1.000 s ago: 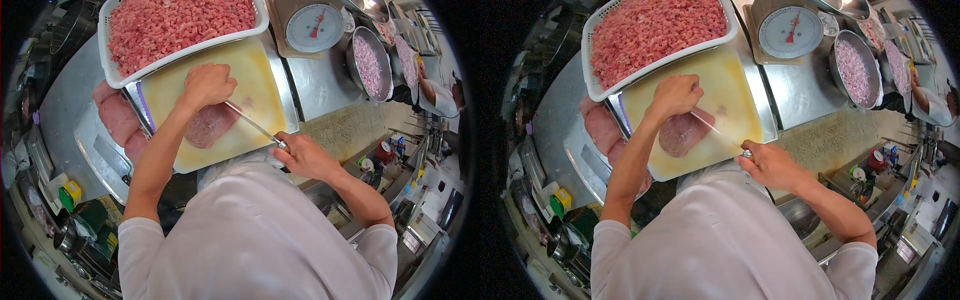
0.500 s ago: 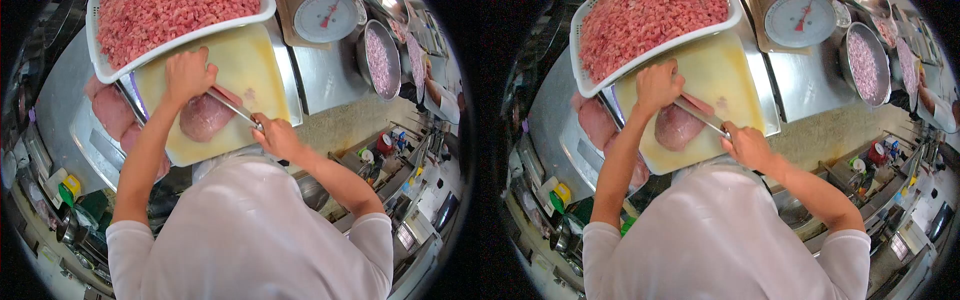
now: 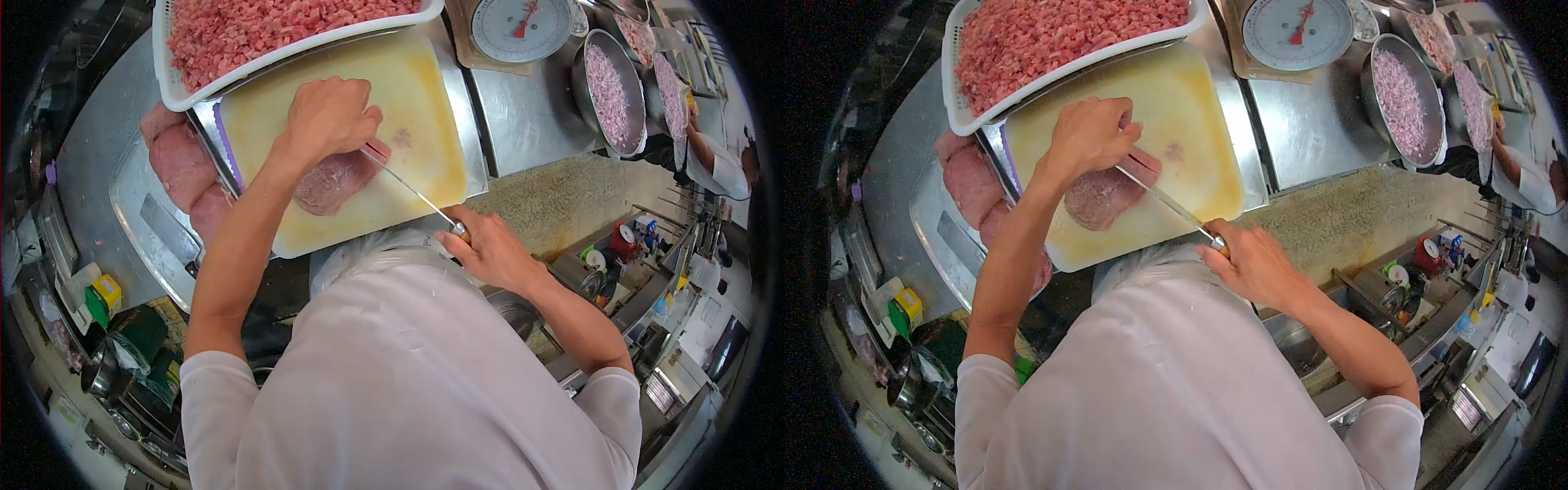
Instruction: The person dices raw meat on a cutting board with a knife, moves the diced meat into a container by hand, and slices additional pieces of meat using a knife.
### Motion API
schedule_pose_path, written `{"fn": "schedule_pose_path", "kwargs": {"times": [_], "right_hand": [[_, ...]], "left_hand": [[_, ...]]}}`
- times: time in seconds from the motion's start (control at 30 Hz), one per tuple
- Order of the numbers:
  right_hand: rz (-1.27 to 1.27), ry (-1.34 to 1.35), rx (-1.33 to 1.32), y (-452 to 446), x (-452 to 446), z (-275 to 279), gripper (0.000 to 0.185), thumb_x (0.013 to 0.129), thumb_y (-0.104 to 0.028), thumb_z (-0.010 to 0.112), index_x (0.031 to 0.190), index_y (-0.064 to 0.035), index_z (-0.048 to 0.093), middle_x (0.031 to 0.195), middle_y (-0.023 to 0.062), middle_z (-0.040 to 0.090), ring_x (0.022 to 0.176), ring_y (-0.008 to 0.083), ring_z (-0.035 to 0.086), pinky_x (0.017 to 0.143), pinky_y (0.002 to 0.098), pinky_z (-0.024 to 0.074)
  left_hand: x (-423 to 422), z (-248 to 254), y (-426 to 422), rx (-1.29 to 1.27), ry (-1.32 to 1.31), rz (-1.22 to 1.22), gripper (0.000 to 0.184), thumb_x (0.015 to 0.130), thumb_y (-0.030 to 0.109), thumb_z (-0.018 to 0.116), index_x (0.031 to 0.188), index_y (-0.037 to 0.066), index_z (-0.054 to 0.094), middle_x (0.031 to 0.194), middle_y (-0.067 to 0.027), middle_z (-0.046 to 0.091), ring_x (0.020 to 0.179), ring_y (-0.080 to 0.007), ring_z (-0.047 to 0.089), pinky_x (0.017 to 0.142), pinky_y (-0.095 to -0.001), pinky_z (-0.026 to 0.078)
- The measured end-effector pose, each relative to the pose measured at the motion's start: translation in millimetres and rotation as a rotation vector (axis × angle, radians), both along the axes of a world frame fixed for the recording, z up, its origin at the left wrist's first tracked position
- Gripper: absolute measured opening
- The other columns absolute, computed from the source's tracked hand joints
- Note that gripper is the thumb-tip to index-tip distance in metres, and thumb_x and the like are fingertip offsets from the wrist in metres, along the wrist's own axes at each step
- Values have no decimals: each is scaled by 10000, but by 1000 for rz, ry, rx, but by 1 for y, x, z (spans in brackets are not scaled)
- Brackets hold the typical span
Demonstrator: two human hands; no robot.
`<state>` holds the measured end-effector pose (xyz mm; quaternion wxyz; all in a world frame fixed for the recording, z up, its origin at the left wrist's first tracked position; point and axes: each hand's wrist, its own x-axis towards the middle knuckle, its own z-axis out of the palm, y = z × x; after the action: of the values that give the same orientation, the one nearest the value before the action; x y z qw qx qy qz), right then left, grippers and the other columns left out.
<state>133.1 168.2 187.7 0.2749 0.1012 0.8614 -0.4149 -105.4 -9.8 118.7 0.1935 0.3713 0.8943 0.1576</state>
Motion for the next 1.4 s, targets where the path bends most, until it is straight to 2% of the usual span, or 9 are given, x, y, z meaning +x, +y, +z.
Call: {"fn": "schedule_pose_path", "kwargs": {"times": [0.03, 0.17, 0.23, 0.53, 0.67, 0.77, 0.83, 1.13, 1.4], "right_hand": [[22, 16, 0, 0, -2, 4, 434, 1025, -250, 642, 1298, 85, 604, 596, 177, 611, 530, 308, 627, 596, 427, 495], [62, -24, 59, -15, -28, 8, 348, 1036, -237, 615, 1220, 59, 601, 614, 199, 624, 573, 379, 646, 609, 490, 504], [95, -9, 141, -26, -38, -8, 286, 1037, -238, 602, 1132, 32, 611, 656, 231, 654, 635, 456, 661, 629, 533, 524], [66, 214, 129, -32, -46, -91, 299, 1012, -224, 631, 1189, 16, 616, 657, 234, 650, 643, 460, 654, 631, 514, 519], [52, 231, 79, -25, -46, -87, 329, 1013, -259, 643, 1166, 33, 652, 674, 242, 649, 636, 441, 663, 635, 495, 521], [-5, 177, 19, -25, -35, -43, 336, 990, -266, 659, 1119, 45, 654, 749, 245, 700, 720, 459, 682, 698, 516, 535], [-58, 142, -16, -25, -14, -23, 330, 991, -247, 661, 1142, 47, 655, 729, 242, 691, 703, 457, 674, 694, 503, 529], [34, -1, 58, -25, -10, 15, 316, 1017, -214, 637, 1176, 58, 623, 591, 206, 592, 577, 405, 617, 610, 482, 486], [118, 56, 148, -44, -49, -49, 251, 1006, -198, 623, 1125, 20, 592, 657, 222, 666, 644, 460, 674, 629, 541, 538]], "left_hand": [[-2, 0, 0, 3, -27, 15, 317, 863, 319, 636, 900, 12, 704, 810, -242, 713, 822, -450, 690, 790, -541, 521], [-17, -16, -10, 42, -55, 90, 290, 833, 291, 632, 888, 16, 707, 822, -239, 718, 833, -450, 693, 794, -542, 522], [-28, -24, -17, 53, -33, 135, 280, 823, 284, 633, 880, 21, 708, 820, -237, 719, 836, -449, 697, 792, -542, 525], [-44, -35, -28, 8, 165, 173, 277, 806, 297, 648, 867, 34, 711, 778, -248, 710, 762, -455, 704, 743, -558, 546], [-44, -38, -30, 58, 200, 124, 291, 824, 300, 658, 838, 15, 713, 785, -261, 710, 763, -463, 707, 734, -557, 555], [-43, -24, -28, 78, 214, 96, 306, 858, 315, 648, 846, 18, 716, 806, -252, 718, 804, -455, 708, 752, -551, 549], [-20, 15, -21, 53, 165, 104, 305, 887, 331, 638, 858, 36, 711, 824, -224, 731, 824, -437, 707, 761, -545, 534], [-4, -4, -18, 53, -21, 80, 312, 854, 325, 639, 848, 20, 705, 805, -237, 711, 831, -446, 691, 785, -547, 516], [-36, -38, -42, 93, 58, 237, 285, 830, 311, 637, 868, 38, 709, 781, -234, 711, 787, -449, 697, 752, -553, 533]]}}
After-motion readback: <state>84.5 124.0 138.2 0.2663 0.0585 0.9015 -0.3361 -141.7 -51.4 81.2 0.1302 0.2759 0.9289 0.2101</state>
